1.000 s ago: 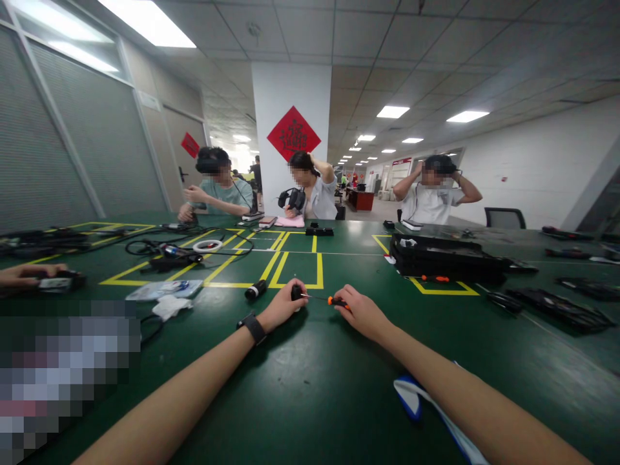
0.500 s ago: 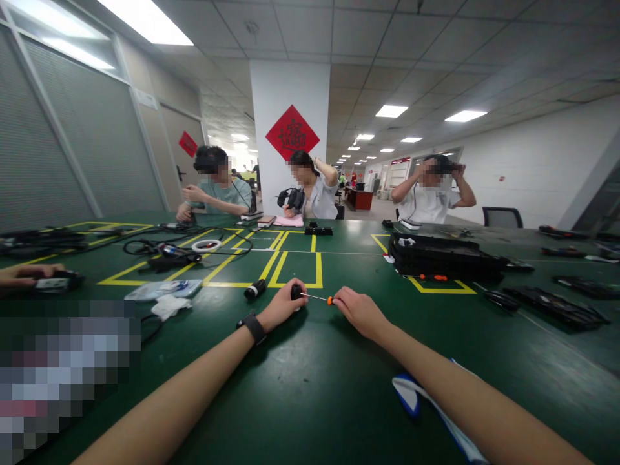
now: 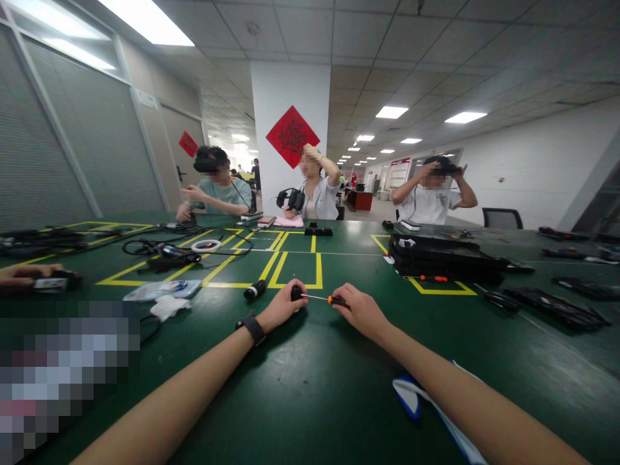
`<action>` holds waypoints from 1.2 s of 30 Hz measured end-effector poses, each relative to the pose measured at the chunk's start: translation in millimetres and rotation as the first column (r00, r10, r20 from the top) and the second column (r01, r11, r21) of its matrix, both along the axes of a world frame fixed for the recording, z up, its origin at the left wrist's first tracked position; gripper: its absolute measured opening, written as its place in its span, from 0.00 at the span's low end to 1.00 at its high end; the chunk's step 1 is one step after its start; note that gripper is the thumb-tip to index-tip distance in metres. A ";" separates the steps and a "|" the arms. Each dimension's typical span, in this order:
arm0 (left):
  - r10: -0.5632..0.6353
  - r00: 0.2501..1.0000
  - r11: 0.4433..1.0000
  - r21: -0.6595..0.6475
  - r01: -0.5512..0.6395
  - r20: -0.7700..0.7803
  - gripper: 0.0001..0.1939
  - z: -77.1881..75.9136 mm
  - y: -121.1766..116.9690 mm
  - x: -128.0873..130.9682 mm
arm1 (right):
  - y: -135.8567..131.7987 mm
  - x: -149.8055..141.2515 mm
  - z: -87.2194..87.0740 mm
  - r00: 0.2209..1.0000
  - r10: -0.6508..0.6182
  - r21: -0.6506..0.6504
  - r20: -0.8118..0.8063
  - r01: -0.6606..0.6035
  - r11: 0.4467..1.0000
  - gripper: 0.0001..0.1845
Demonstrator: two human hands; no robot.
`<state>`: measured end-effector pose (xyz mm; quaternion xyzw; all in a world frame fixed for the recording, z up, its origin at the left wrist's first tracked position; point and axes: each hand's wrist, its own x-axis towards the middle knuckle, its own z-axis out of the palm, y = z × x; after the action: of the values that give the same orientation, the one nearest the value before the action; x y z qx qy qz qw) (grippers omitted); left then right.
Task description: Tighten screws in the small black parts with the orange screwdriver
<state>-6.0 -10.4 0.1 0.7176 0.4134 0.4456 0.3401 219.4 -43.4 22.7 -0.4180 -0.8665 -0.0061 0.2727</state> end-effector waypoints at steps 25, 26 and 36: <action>0.024 0.999 0.995 0.095 -0.021 -0.030 0.09 -2.0 0.4 3.0 | 6.7 0.3 -9.9 0.999 -0.022 -0.112 0.038 0.026 0.993 0.12; 0.036 0.999 0.993 0.113 -0.032 -0.038 0.09 -1.4 0.1 3.1 | 6.7 0.6 -9.9 0.999 -0.025 -0.106 0.044 0.030 0.994 0.12; 0.091 0.991 0.974 0.217 -0.068 -0.097 0.08 -6.2 2.5 1.9 | 5.5 0.4 -7.3 0.996 -0.035 -0.088 0.082 0.042 0.995 0.15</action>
<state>-4.1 -7.9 -6.2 0.7555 0.4090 0.4619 0.2205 219.8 -37.9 15.3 -0.4458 -0.8680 0.0107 0.2184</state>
